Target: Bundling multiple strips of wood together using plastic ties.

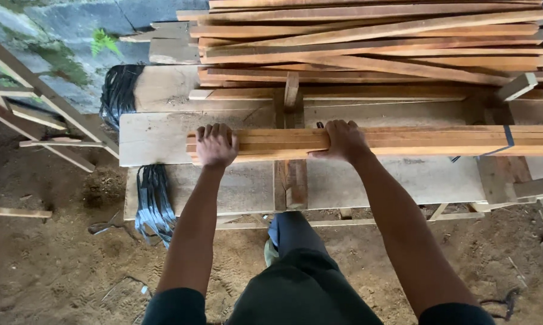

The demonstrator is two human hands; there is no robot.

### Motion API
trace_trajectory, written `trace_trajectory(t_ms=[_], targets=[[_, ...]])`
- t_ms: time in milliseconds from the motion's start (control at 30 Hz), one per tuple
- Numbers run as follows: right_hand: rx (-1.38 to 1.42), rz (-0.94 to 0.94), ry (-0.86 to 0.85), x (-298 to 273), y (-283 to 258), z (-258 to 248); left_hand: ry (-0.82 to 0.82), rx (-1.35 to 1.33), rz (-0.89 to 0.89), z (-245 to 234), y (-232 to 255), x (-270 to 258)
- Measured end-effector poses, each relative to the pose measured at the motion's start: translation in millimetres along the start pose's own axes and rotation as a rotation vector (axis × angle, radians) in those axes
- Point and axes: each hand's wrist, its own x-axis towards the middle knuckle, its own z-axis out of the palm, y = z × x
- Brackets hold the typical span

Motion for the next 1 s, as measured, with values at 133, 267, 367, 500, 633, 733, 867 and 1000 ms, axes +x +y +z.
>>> trace_trajectory(t_ms=[133, 267, 367, 500, 633, 733, 867, 1000], targets=[[-0.088, -0.015, 0.128, 2, 3, 19, -0.055, 0.000, 0.004, 10, -3, -3], [-0.090, -0.012, 0.104, 2, 2, 17, -0.024, 0.032, 0.032, 11, -2, -5], [-0.075, -0.006, 0.071, 2, 2, 15, -0.011, 0.026, 0.041, 11, 0, -7], [-0.008, 0.032, -0.031, 3, -1, 1, -0.039, 0.033, 0.057, 9, 3, -4], [-0.038, 0.042, -0.065, 6, -2, 4, -0.024, 0.085, 0.116, 1, 14, 0], [-0.041, 0.024, -0.064, 5, 0, 3, -0.013, 0.000, 0.199, -7, 43, 8], [-0.018, -0.003, -0.064, 7, 5, 8, -0.102, -0.161, 0.189, 6, 102, 12], [-0.073, -0.163, 0.100, 7, 14, 38, -0.376, -0.189, 0.149, 4, 145, 14]])
